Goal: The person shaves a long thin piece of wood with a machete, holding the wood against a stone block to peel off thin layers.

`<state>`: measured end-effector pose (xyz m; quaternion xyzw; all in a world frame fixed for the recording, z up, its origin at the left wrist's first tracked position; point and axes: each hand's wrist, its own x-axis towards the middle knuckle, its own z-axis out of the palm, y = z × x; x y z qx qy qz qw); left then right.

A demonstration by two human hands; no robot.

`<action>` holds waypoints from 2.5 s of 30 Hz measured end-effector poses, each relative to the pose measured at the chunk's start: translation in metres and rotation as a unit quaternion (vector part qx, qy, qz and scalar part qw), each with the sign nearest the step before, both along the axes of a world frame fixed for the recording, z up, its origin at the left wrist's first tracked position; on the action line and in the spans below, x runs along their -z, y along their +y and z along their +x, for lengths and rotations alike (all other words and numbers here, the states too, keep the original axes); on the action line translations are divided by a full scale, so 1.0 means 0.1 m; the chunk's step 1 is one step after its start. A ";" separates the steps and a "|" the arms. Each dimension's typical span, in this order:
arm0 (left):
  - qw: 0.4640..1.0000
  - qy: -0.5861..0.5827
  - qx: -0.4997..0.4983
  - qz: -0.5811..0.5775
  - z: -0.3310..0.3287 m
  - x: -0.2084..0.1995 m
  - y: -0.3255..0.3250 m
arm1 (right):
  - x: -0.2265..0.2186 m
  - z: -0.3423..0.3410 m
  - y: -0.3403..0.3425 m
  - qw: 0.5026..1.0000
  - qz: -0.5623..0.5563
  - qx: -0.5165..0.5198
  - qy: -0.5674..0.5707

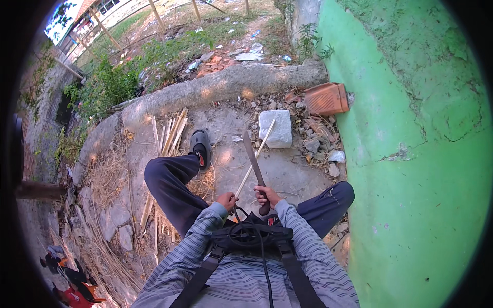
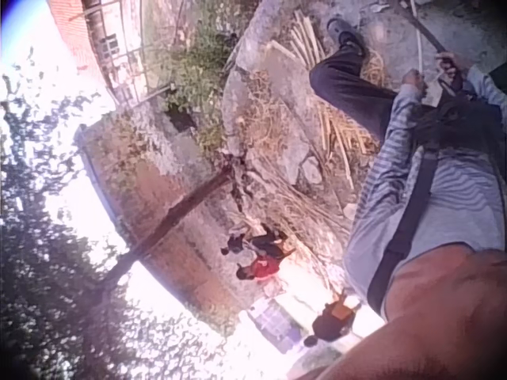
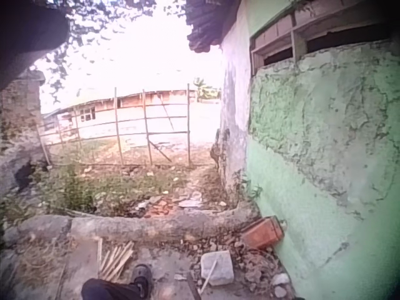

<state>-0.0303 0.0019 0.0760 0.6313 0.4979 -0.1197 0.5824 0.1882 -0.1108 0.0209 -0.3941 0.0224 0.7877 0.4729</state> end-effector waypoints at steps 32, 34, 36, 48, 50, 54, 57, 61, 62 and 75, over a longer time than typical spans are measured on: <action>0.955 -0.080 -0.031 0.285 -0.11 0.46 -0.24 | 0.04 0.11 -0.02 0.654 0.064 -0.266 -0.706; 0.954 -0.056 -0.012 0.294 -0.07 0.45 -0.21 | 0.11 0.05 -0.07 0.663 0.060 -0.249 -0.703; 0.955 -0.084 -0.040 0.282 -0.13 0.55 -0.22 | 0.10 -0.07 -0.08 0.672 0.075 -0.224 -0.702; 0.968 -0.060 -0.043 0.240 -0.11 0.60 -0.17 | 0.03 -0.02 0.05 0.647 0.034 -0.231 -0.726; 0.973 -0.062 -0.048 0.219 -0.10 0.53 -0.17 | 0.05 -0.06 -0.03 0.656 0.052 -0.218 -0.721; 0.967 -0.060 -0.039 0.243 -0.12 0.50 -0.21 | 0.02 0.00 -0.10 0.641 0.068 -0.236 -0.727; 0.956 -0.030 -0.010 0.293 -0.10 0.44 -0.18 | 0.05 0.08 0.00 0.626 0.050 -0.270 -0.730; 0.963 -0.049 -0.025 0.263 -0.08 0.37 -0.17 | 0.04 -0.07 -0.13 0.641 0.064 -0.222 -0.732; 0.965 -0.053 -0.033 0.254 -0.10 0.39 -0.18 | 0.00 -0.10 -0.19 0.660 0.085 -0.192 -0.721; 0.969 -0.057 -0.057 0.235 -0.12 0.47 -0.19 | -0.05 -0.12 -0.19 0.635 0.067 -0.234 -0.734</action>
